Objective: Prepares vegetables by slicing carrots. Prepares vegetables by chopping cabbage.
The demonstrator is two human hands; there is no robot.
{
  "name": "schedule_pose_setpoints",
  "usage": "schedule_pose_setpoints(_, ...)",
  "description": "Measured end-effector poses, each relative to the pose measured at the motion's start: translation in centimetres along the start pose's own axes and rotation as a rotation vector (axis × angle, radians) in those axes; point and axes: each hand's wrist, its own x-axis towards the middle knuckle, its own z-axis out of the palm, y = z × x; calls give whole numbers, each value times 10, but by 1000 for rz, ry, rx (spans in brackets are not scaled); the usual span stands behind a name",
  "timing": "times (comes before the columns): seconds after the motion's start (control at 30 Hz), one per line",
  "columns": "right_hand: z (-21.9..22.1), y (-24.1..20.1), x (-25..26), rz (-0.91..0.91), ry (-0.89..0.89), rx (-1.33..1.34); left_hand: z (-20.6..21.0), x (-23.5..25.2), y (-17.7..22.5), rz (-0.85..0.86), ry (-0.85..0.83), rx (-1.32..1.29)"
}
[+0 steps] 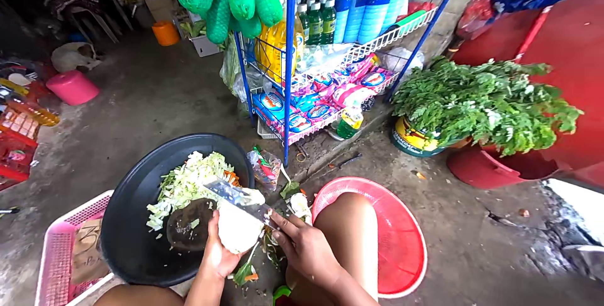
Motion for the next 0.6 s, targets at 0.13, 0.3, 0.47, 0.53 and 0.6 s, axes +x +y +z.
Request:
schedule_pose_setpoints(0.13,-8,-1,-26,-78,5,24,-1,2,7,35,60,-52)
schedule_pose_setpoints(0.3,7,9,-45,-69,59,-100,-5,0,9,5,75,-85)
schedule_pose_setpoints(0.47,10,0,-11,-17,10,-18,-3,2,-5,-13,-28,-14)
schedule_pose_setpoints(0.53,4,1,-16,-6,2,-2,-4,3,-4,10,-27,-30)
schedule_pose_setpoints(0.6,1,12,-30,-17,41,-47,-8,2,4,19,-14,-61)
